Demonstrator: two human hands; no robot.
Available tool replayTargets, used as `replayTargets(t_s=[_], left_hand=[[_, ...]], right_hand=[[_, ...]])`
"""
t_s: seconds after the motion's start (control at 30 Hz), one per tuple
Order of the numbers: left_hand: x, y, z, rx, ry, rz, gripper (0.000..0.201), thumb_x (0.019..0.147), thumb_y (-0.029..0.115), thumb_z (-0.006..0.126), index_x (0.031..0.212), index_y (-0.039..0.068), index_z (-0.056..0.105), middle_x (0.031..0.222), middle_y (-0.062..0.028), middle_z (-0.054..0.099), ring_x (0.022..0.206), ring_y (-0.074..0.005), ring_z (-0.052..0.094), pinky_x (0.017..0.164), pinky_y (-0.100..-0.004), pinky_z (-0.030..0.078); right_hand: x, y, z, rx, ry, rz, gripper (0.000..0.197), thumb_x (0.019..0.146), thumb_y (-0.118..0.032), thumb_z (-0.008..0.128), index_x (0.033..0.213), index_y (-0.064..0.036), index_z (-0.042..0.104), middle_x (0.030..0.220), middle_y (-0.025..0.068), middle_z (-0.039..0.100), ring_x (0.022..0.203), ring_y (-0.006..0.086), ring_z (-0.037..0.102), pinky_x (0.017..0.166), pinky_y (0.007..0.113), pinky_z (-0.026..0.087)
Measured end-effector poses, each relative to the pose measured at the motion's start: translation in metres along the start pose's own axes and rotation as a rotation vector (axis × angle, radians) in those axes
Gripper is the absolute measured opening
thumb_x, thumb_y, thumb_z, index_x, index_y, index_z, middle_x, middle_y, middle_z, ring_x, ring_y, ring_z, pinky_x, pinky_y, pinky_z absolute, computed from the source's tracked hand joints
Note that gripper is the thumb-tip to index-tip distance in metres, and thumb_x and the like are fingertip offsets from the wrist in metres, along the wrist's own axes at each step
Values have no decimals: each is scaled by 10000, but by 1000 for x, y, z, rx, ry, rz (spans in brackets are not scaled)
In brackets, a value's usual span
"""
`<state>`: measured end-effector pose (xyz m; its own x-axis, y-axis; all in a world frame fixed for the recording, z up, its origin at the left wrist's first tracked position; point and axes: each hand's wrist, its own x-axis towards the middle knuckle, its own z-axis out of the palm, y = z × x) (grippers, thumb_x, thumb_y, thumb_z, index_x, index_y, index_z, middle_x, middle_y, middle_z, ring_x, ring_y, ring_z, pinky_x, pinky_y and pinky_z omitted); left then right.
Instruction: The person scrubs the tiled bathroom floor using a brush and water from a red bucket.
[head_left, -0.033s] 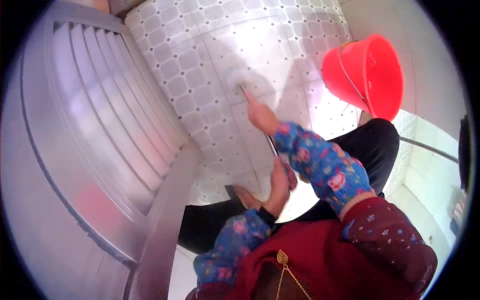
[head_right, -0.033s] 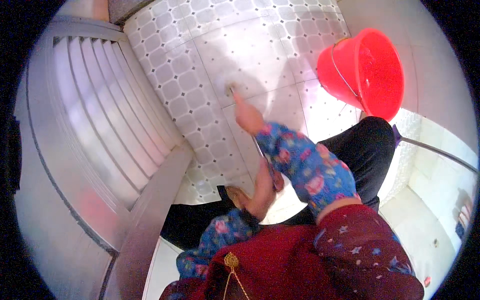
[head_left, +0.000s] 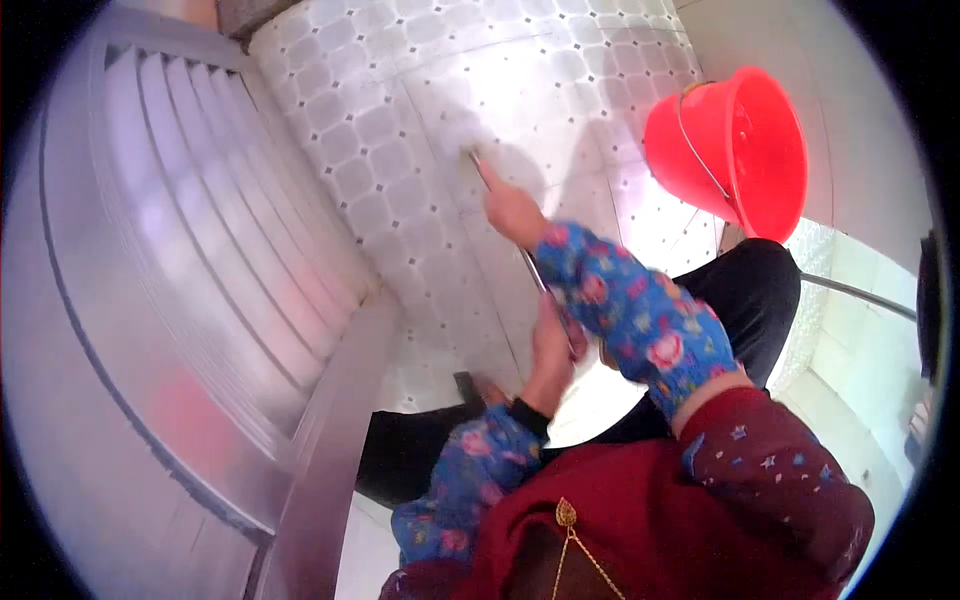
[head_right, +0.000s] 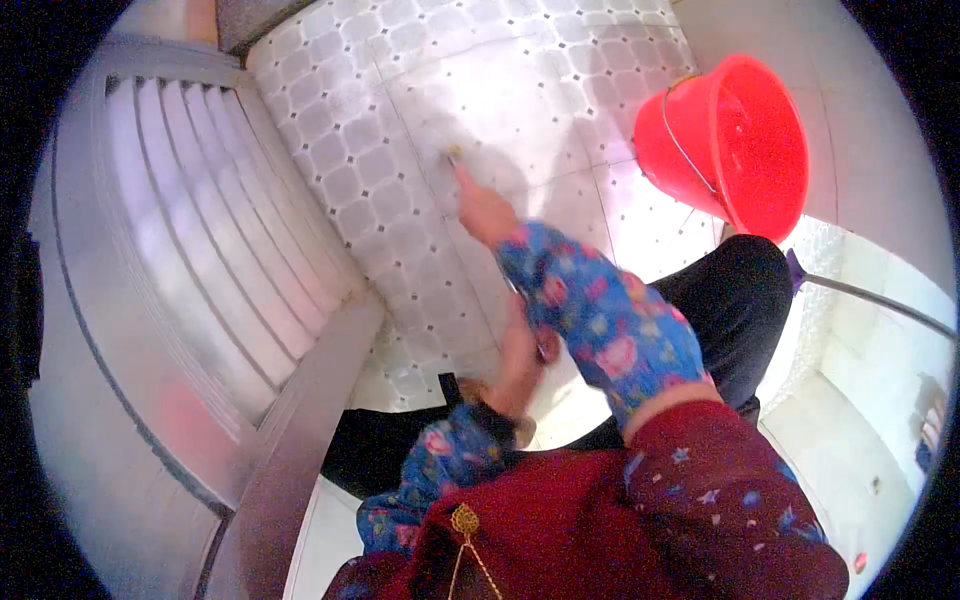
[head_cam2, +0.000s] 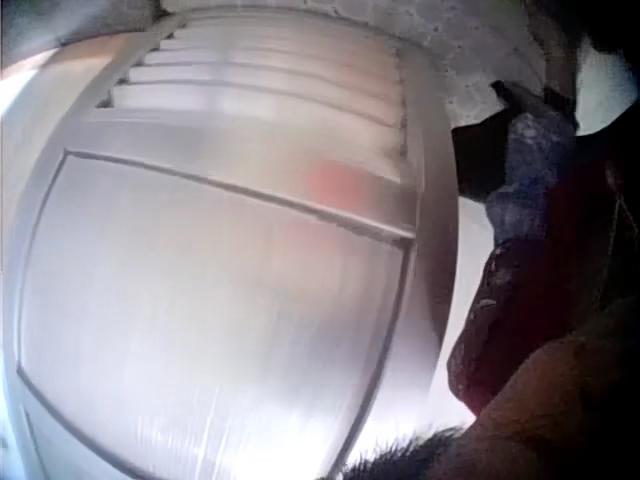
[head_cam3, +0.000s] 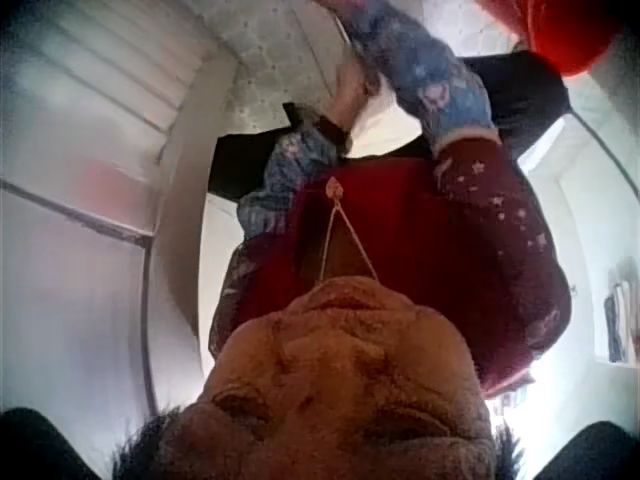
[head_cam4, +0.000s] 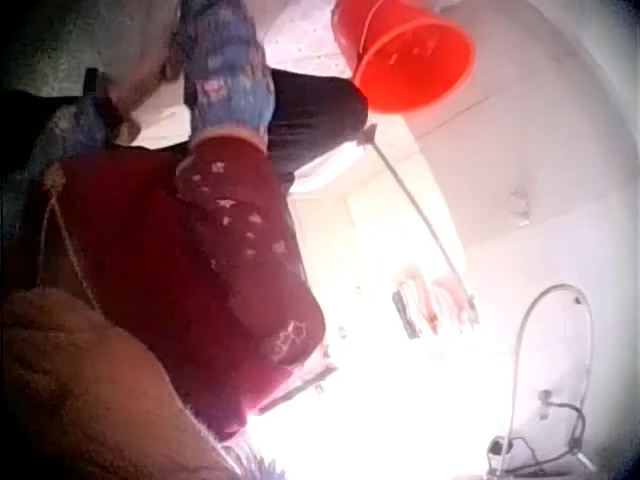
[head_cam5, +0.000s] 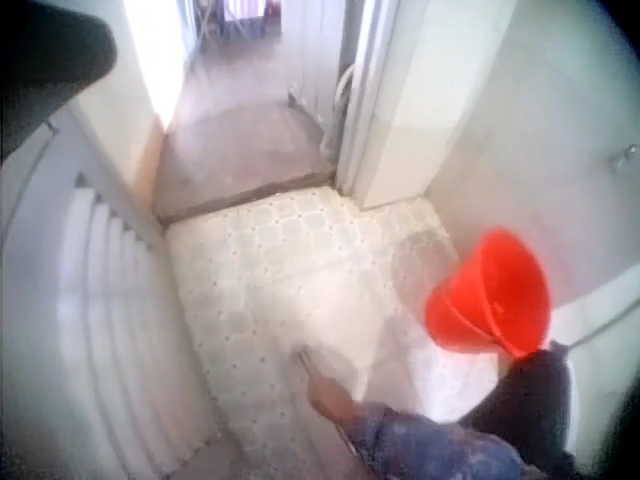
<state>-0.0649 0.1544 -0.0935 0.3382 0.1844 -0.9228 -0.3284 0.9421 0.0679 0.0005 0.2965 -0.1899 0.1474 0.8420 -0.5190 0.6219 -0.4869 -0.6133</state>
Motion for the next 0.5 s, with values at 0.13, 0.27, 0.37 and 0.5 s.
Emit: replayTargets(t_s=[0.13, 0.27, 0.37, 0.5], left_hand=[[33, 70, 30, 4, -171, 187, 461, 891, 559, 304, 679, 166, 423, 459, 42, 343, 348, -88, 339, 316, -232, 258], [-4, 3, -1, -24, 23, 14, 502, 893, 564, 276, 684, 136, 434, 449, 22, 331, 317, -110, 327, 286, -257, 241], [-37, -38, -14, -18, 56, -57, 527, 886, 580, 260, 672, 122, 406, 435, 6, 320, 281, -140, 314, 261, -295, 210], [6, 17, -2, -34, -50, -27, 466, 900, 544, 289, 703, 143, 422, 468, 15, 349, 325, -128, 334, 299, -268, 258]], right_hand=[[87, -23, -34, 20, 143, -37, 501, 793, -86, 363, 1291, -131, 335, 792, 262, 587, 695, 426, 567, 625, 516, 429], [10, 19, 30, -53, 55, -71, 556, 829, -150, 356, 1366, -180, 214, 809, 272, 582, 715, 411, 574, 676, 505, 431], [-52, 15, 24, 52, -120, 91, 532, 842, -168, 341, 1362, -190, 226, 793, 271, 578, 702, 417, 565, 679, 513, 422], [17, -2, 5, -35, 21, 33, 531, 830, -156, 353, 1350, -187, 249, 814, 266, 582, 749, 416, 562, 678, 502, 427]])
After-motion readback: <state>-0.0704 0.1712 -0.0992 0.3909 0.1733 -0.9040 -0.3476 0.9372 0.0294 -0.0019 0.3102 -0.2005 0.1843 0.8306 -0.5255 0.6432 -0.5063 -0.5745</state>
